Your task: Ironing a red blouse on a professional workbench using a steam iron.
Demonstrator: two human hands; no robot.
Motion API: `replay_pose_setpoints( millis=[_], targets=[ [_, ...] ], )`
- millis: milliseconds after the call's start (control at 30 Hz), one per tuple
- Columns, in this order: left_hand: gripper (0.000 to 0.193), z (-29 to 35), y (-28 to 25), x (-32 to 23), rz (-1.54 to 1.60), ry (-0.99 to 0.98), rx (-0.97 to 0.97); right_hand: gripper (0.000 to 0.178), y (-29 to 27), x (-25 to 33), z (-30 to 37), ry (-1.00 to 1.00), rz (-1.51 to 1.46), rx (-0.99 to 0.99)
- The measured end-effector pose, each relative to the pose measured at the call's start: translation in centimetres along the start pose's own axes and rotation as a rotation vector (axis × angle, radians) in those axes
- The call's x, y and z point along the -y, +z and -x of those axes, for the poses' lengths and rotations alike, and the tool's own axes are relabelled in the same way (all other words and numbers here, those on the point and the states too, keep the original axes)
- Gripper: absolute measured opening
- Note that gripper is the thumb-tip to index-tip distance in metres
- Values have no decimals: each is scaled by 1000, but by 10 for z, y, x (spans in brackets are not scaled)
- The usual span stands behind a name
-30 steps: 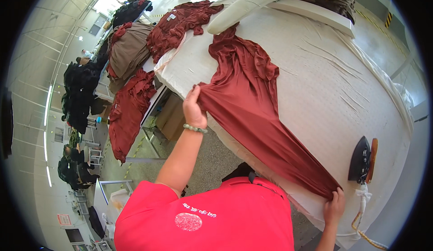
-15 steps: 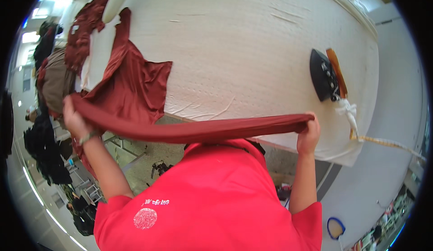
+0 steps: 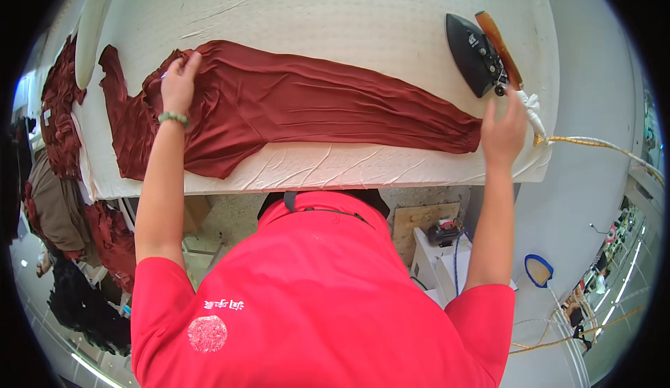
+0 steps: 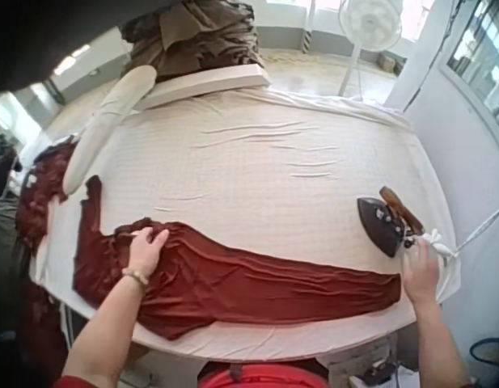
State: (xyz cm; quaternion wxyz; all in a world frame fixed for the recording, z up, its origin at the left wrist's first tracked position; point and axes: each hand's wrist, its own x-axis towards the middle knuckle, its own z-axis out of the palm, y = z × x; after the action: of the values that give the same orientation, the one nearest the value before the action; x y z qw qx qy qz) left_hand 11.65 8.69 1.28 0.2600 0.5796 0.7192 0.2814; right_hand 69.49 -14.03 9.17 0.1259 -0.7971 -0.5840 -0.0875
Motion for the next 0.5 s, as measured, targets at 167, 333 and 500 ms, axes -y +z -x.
replay_pose_setpoints(
  millis=[167, 333, 500],
  targets=[
    [42, 1, -16, 3, 56, 61, 167, 56, 18, 30, -67, -34, 99, -43],
    [30, -8, -17, -12, 469, 41, 10, 54, 8, 42, -108, 94, 212, 293],
    [24, -11, -21, -21, 671, -33, 111, 48, -14, 68, -113, 359, -307, 683]
  ],
)
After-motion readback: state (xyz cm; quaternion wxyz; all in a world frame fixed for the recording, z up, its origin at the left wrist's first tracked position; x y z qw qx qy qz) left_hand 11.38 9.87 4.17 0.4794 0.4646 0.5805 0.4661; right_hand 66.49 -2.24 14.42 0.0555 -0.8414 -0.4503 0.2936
